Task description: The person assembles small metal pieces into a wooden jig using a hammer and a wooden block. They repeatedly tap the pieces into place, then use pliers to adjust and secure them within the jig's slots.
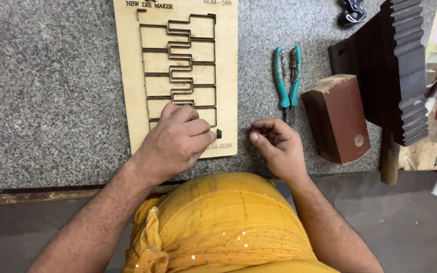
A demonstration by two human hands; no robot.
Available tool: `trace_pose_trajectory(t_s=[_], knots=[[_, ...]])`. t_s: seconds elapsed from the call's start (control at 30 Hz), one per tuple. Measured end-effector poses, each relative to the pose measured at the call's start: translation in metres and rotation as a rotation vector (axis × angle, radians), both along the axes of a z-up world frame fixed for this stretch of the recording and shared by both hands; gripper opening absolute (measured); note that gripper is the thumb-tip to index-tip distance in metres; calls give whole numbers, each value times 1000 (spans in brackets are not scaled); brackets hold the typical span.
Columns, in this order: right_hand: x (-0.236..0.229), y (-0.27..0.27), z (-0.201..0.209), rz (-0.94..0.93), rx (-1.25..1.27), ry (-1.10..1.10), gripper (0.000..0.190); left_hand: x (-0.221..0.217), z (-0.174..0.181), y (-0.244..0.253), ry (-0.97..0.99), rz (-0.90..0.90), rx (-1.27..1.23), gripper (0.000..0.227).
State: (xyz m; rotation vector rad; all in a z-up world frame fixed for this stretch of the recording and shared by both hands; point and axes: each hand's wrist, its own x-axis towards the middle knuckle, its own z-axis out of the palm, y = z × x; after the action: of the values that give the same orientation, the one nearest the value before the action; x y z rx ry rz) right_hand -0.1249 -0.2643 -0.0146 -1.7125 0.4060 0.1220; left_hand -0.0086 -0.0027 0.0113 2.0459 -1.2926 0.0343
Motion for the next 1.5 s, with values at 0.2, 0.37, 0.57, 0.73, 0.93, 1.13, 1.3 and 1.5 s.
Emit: trace_pose_trajectory(t_s=[0.2, 0.37, 0.57, 0.73, 0.93, 1.13, 1.3, 1.5], knots=[[3, 1, 2, 34, -62, -5, 20, -1, -4, -1, 9, 7, -6, 8], [10, 11, 14, 55, -87, -17, 18, -3, -5, 0, 10, 10, -43, 8], [25, 25, 40, 303, -483, -272, 25, -3, 0, 1, -13, -3, -38, 9], [39, 38, 46, 436, -571, -429, 36, -3, 4, 2, -18, -5, -53, 12], [47, 39, 41, 464, -599, -504, 29, -4, 8, 3, -28, 24, -49, 15], [48, 35, 39, 503, -626, -579, 31, -4, 18, 7, -32, 122, -31, 15], [50, 35, 38, 517, -612, -586, 33, 0, 23, 15, 53, 136, -39, 16], [51, 34, 39, 528, -628, -580, 34, 1, 17, 7, 84, 64, -1, 14]])
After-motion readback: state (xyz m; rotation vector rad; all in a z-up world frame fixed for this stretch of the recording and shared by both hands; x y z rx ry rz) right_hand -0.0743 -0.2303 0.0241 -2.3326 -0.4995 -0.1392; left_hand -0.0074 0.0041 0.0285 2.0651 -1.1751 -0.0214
